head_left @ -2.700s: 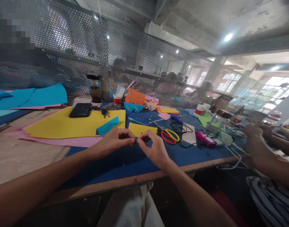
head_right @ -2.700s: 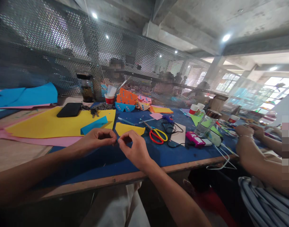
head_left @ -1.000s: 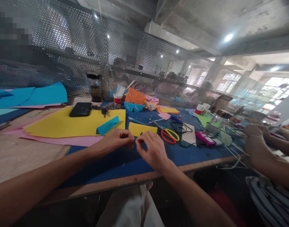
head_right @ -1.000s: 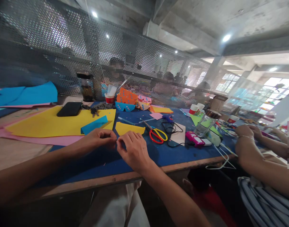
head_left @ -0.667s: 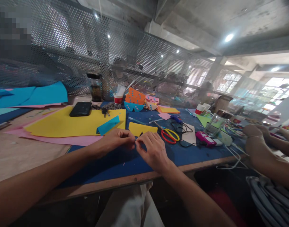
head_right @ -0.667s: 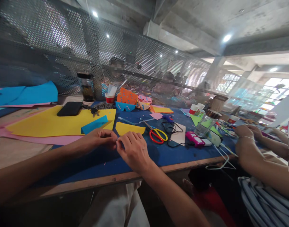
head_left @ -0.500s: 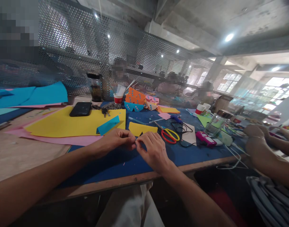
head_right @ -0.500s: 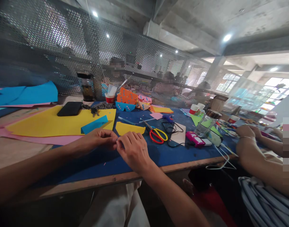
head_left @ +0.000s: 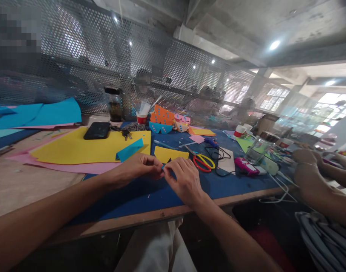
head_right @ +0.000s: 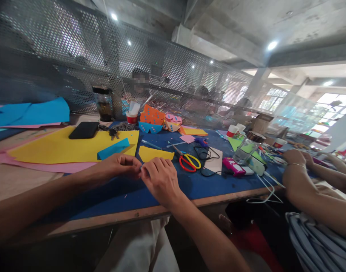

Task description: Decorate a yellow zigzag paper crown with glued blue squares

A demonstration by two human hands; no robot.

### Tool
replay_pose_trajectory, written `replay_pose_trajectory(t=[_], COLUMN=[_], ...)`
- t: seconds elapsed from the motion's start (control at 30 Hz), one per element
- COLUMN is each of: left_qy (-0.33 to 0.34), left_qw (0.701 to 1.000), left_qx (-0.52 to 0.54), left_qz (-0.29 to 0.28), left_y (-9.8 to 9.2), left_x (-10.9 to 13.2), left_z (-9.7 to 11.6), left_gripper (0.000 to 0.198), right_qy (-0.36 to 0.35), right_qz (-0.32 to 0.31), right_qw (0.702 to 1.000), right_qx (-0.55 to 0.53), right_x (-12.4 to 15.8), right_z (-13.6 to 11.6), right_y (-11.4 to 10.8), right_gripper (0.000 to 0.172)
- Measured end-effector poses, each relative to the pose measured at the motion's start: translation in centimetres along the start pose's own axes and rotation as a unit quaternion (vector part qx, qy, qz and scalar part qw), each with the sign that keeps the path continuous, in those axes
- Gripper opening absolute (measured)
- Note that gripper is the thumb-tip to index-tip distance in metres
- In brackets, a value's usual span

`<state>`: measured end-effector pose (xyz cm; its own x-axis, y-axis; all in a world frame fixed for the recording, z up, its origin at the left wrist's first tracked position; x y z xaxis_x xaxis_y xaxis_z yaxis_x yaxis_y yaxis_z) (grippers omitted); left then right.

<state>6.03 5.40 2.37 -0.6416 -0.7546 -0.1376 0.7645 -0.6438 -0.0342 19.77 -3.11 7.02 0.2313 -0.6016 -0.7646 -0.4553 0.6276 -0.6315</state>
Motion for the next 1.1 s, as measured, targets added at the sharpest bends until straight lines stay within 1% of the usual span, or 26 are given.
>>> replay_pose_trajectory(t=[0.4, 0.63, 0.77, 0.93, 1.1], left_qy=[0.008, 0.012, 0.006, 0.002, -0.002], left_qw=[1.000, 1.000, 0.999, 0.999, 0.999], left_qx=[0.012, 0.000, 0.016, 0.002, -0.011], left_qz=[0.020, 0.026, 0.032, 0.040, 0.045], left_y=[-0.40, -0.68, -0.55, -0.28, -0.36], left_x=[-0.23, -0.23, -0.15, -0.05, -0.03], left_z=[-0.31, -0.45, -0.27, 0.39, 0.25], left_gripper=[0.034, 0.033, 0.033, 0.037, 0.037], right_qy=[-0.025, -0.041, -0.048, -0.048, -0.049], right_qz=[-0.026, -0.004, 0.008, 0.002, -0.001], right_qw=[0.999, 0.999, 0.998, 0.998, 0.998], right_qx=[0.015, 0.032, 0.046, 0.049, 0.043], right_x=[0.12, 0.06, 0.04, 0.08, 0.29], right_z=[-0.30, -0.54, -0.77, -0.76, -0.52], right_y=[-0.03, -0.53, -0.78, -0.71, -0.44], right_gripper=[0.013, 0.018, 0.017, 0.017, 0.013])
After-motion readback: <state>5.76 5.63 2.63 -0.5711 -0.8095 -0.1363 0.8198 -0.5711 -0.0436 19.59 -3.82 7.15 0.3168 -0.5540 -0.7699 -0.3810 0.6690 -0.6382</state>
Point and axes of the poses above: each hand's wrist, its own x-axis away from the middle knuckle, its own y-axis out of the palm, z = x × y, the point moved 7 cm from there along -x, towards the middle knuckle, and after that the axes turned 11 degrees about y, right-handed, at the moved point
